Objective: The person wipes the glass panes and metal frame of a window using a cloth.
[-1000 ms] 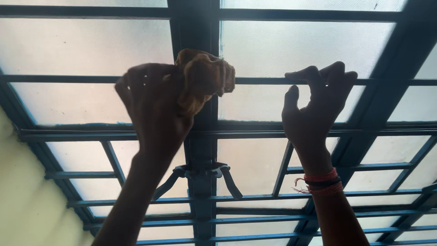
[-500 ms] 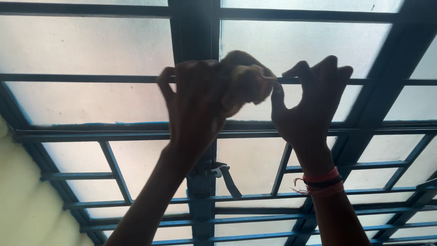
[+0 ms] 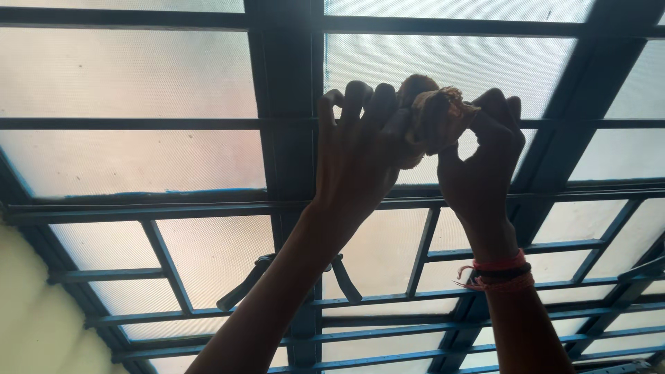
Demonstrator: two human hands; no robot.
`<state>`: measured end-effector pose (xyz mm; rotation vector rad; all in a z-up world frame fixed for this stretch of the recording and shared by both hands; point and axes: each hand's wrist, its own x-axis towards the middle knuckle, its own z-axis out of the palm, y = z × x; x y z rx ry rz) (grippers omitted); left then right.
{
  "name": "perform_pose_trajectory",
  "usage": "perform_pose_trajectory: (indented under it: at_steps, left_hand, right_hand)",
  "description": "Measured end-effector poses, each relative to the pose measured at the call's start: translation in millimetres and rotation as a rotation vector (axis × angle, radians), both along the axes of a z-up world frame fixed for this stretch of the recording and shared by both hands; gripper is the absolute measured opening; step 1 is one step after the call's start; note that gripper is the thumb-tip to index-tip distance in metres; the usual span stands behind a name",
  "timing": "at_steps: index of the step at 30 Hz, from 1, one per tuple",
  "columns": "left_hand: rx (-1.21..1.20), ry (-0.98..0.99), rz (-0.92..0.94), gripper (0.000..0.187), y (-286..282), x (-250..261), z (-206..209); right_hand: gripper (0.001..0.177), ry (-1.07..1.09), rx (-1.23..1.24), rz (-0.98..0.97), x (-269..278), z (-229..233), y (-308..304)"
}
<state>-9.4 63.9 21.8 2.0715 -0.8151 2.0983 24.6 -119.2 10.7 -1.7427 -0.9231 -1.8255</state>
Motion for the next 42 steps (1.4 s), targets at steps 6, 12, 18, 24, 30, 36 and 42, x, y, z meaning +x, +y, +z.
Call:
perform_pose_trajectory:
  at_steps: [6,12,18,24,30,36,42]
  left_hand:
    - [-0.055,0.117,-0.099,0.050,2.3,-9.4,7.5]
    - [-0.075,0.208,-0.262,0.070,17.2,-5.7,7.1]
    - [0.187,0.171,-0.183,0.086,41.0,-20.1,5.6]
    - [0.163,0.260,-0.175,0.094,37.6,-34.2,11.4]
    - [-0.001,0.258,-0.170,0.045,22.6,-25.9,4.6]
    - [-0.168,0.114,-0.078,0.035,-0.8,-8.7,1.4]
    - [-0.170,0.005,-0.104,0.035,-1.7,5.3,-5.0]
  right_hand:
    - [0.059,0.183,0.015,0.289,-52.4,6.7,7.4]
    - [0.081,0.162,-0.247,0.004,-76.4,-1.9,45.7]
    - [0.055,0.122,-0.343,0.044,-69.1,18.3,30.1]
    - [0.036,0.010,-0.134,0.040,-56.7,20.0,24.6]
    - [0.014,0.039,0.030,-0.127,-24.6,3.8,-12.1]
    - [0.012,-0.022,0.005,-0.123,-26.5,14.0,-6.5]
    - [0.027,-0.061,-0.040,-0.136,-42.6,18.7,10.5]
